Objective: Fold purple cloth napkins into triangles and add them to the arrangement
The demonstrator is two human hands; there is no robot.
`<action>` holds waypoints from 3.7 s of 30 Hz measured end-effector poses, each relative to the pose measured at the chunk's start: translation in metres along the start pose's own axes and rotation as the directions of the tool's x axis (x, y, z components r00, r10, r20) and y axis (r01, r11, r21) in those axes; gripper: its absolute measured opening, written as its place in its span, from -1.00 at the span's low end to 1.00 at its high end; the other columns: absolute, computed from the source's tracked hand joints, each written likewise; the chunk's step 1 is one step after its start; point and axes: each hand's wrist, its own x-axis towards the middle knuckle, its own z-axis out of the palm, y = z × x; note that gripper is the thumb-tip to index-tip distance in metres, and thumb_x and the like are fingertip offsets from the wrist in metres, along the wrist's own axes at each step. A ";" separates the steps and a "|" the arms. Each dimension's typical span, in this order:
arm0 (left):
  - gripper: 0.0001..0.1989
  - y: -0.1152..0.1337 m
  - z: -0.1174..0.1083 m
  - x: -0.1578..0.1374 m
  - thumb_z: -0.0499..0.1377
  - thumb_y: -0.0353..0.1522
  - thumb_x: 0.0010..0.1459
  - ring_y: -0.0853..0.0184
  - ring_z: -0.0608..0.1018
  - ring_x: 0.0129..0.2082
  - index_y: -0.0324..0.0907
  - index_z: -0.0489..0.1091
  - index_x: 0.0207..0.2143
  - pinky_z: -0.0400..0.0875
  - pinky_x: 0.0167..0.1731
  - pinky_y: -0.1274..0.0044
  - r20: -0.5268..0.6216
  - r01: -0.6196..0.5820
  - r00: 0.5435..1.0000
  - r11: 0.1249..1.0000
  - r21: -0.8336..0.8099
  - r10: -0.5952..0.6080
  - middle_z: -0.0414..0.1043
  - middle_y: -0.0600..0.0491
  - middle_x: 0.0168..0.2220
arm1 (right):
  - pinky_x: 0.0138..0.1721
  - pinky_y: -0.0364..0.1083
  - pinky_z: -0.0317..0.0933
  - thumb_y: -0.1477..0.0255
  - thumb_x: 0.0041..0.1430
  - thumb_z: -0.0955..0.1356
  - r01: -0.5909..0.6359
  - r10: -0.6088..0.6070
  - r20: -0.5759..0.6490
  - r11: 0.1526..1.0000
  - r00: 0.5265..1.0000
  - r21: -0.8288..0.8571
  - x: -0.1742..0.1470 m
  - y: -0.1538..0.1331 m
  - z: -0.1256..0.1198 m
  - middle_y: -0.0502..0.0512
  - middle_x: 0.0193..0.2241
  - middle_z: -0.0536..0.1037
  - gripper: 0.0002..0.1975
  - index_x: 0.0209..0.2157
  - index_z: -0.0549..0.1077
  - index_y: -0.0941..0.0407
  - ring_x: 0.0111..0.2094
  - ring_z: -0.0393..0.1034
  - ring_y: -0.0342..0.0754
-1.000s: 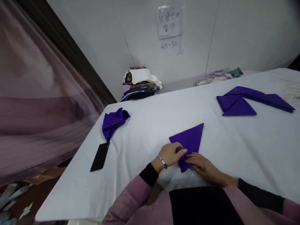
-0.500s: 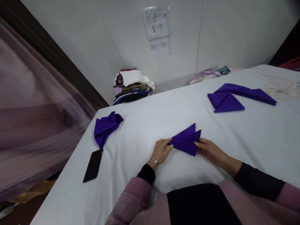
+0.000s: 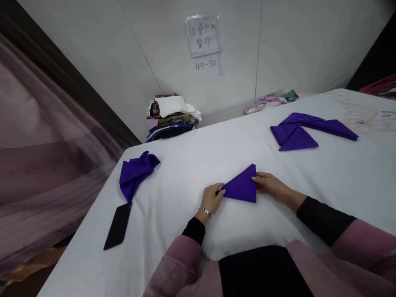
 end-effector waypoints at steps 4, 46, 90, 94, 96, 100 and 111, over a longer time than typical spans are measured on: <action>-0.74 -0.001 0.000 0.000 0.13 -0.32 0.11 0.32 0.51 -0.31 -0.10 0.44 -0.13 0.39 -0.17 0.42 -0.001 -0.001 1.000 0.999 -0.032 0.001 0.51 0.10 -0.37 | -0.43 -0.13 0.34 0.40 0.05 0.39 -0.011 0.012 -0.013 0.999 1.000 0.051 0.005 -0.002 0.000 0.04 -0.44 0.50 -0.86 -0.34 0.37 0.10 -0.47 0.40 -0.14; -0.71 -0.003 0.004 0.005 0.12 -0.34 0.12 0.37 0.50 -0.41 -0.13 0.39 -0.07 0.36 -0.26 0.48 -0.070 0.048 0.996 0.995 -0.085 -0.054 0.47 0.16 -0.50 | -0.51 -0.14 0.16 0.48 -0.02 0.33 0.215 -0.349 -0.207 0.849 0.914 -0.483 0.061 -0.013 -0.021 -0.08 -0.61 0.40 -0.76 -0.23 0.36 0.14 -0.58 0.27 -0.15; -0.76 -0.003 0.004 0.003 0.11 -0.41 0.11 0.34 0.47 -0.37 -0.16 0.41 -0.14 0.32 -0.22 0.42 -0.173 0.047 0.985 0.995 0.091 -0.031 0.47 0.12 -0.46 | -0.35 -0.15 0.20 0.54 -0.03 0.32 0.149 -0.443 -0.178 0.609 0.879 -0.779 0.079 -0.021 -0.021 0.02 -0.40 0.51 -0.62 -0.10 0.42 0.16 -0.39 0.37 -0.11; -0.75 -0.003 0.004 0.002 0.11 -0.40 0.11 0.32 0.47 -0.36 -0.16 0.40 -0.13 0.32 -0.21 0.41 -0.170 0.053 0.985 0.993 0.102 -0.035 0.47 0.11 -0.46 | -0.35 -0.14 0.19 0.56 -0.04 0.32 0.132 -0.442 -0.178 0.584 0.879 -0.801 0.079 -0.022 -0.019 0.00 -0.44 0.51 -0.64 -0.13 0.44 0.14 -0.41 0.37 -0.10; -0.75 -0.004 0.005 0.002 0.11 -0.39 0.11 0.32 0.47 -0.35 -0.15 0.40 -0.13 0.32 -0.21 0.41 -0.173 0.056 0.984 0.994 0.098 -0.039 0.47 0.11 -0.45 | -0.35 -0.14 0.19 0.57 -0.04 0.31 0.124 -0.444 -0.178 0.572 0.878 -0.811 0.078 -0.023 -0.018 0.00 -0.44 0.51 -0.64 -0.13 0.44 0.13 -0.41 0.37 -0.10; -0.75 -0.005 0.005 0.002 0.11 -0.39 0.11 0.32 0.48 -0.35 -0.15 0.40 -0.12 0.32 -0.20 0.41 -0.186 0.058 0.982 0.995 0.085 -0.042 0.47 0.10 -0.44 | -0.35 -0.14 0.20 0.57 -0.02 0.30 0.114 -0.449 -0.178 0.550 0.876 -0.827 0.078 -0.022 -0.019 0.02 -0.42 0.53 -0.63 -0.11 0.43 0.13 -0.39 0.38 -0.09; -0.75 -0.005 0.006 0.003 0.14 -0.42 0.08 0.33 0.46 -0.35 -0.14 0.41 -0.14 0.31 -0.22 0.43 -0.185 0.073 0.981 0.990 0.123 -0.049 0.47 0.12 -0.43 | -0.33 -0.15 0.20 0.58 -0.04 0.32 0.057 -0.428 -0.159 0.448 0.890 -0.892 0.088 -0.021 -0.026 0.07 -0.42 0.56 -0.64 -0.14 0.49 0.17 -0.37 0.41 -0.06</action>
